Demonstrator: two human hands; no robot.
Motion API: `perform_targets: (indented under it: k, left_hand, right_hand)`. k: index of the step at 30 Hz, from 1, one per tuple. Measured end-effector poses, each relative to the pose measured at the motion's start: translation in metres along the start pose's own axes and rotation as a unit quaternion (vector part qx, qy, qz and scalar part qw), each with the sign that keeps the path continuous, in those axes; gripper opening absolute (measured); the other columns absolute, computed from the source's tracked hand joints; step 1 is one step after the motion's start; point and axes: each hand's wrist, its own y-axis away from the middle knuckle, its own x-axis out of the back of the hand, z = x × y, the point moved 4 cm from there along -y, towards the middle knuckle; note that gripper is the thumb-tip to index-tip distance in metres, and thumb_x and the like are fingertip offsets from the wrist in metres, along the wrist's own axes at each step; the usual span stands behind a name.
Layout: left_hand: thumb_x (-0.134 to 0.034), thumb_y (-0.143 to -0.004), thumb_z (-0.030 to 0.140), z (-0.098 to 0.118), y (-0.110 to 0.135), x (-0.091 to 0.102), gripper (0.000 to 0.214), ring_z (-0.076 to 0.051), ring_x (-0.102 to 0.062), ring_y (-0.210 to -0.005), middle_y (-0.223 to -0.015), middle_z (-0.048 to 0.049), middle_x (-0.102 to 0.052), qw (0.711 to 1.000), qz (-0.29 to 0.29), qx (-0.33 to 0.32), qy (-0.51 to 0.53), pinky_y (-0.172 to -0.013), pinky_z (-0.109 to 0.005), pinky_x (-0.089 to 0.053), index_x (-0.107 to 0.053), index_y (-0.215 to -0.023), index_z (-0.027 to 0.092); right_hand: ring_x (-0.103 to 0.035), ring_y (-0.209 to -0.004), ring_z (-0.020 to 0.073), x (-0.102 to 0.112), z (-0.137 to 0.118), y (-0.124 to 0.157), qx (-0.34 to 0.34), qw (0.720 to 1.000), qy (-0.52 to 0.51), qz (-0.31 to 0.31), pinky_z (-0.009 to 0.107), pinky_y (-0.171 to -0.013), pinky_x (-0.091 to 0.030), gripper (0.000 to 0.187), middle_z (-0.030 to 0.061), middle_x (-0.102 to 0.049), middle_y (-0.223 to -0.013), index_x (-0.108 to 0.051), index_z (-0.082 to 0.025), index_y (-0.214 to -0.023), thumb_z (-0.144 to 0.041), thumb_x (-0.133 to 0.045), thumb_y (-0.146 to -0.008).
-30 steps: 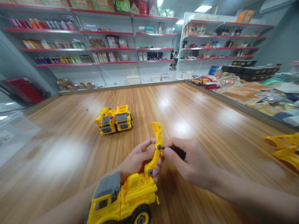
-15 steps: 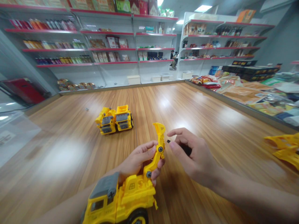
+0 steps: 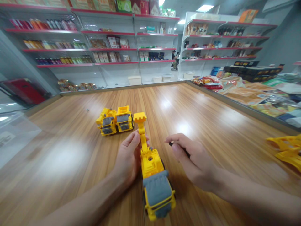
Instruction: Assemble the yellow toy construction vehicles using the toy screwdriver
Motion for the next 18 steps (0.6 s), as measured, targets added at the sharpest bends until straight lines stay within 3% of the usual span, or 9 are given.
perform_targets:
  k: [3, 7, 11, 18]
  left_hand:
    - [-0.070, -0.084, 0.032, -0.002, 0.001, 0.000, 0.019, -0.010, -0.062, -0.066, -0.082, 0.0002, -0.067, 0.998, 0.009, -0.040, -0.047, -0.063, -0.023, -0.054, -0.065, -0.098, 0.019]
    - [-0.072, -0.083, 0.029, -0.005, 0.001, 0.001, 0.020, -0.012, -0.065, -0.070, -0.087, -0.0008, -0.071, 0.995, -0.013, -0.065, -0.079, -0.067, -0.024, -0.053, -0.067, -0.100, 0.021]
    - [-0.069, -0.085, 0.029, -0.007, 0.002, 0.005, 0.015, -0.013, -0.067, -0.081, -0.094, -0.0003, -0.072, 0.991, -0.037, -0.078, -0.107, -0.073, -0.023, -0.052, -0.068, -0.100, 0.024]
    - [-0.065, -0.088, 0.027, -0.008, 0.009, 0.001, 0.028, -0.018, -0.065, -0.103, -0.109, -0.0030, -0.070, 0.992, -0.059, -0.066, -0.093, -0.086, -0.029, -0.052, -0.064, -0.116, 0.028]
  right_hand:
    - [-0.046, -0.055, 0.0104, -0.002, -0.008, 0.002, 0.059, 0.993, -0.039, -0.090, 0.025, -0.055, -0.036, 0.023, -0.0035, -0.050, -0.069, -0.053, -0.017, -0.116, -0.028, -0.045, -0.097]
    - [-0.050, -0.057, 0.0126, -0.004, -0.020, 0.007, 0.161, 0.966, -0.030, -0.201, 0.026, -0.055, -0.037, 0.047, -0.0018, -0.055, -0.070, -0.056, -0.016, -0.112, -0.051, -0.066, -0.081]
    - [-0.053, -0.059, 0.0148, -0.006, -0.021, 0.008, 0.182, 0.957, 0.008, -0.227, 0.027, -0.056, -0.038, 0.046, 0.0009, -0.061, -0.073, -0.060, -0.018, -0.107, -0.055, -0.065, -0.079]
    - [-0.051, -0.056, 0.0120, -0.009, -0.015, 0.003, 0.110, 0.973, 0.062, -0.194, 0.025, -0.056, -0.038, 0.047, -0.0016, -0.060, -0.071, -0.060, -0.017, -0.110, -0.053, -0.067, -0.081]
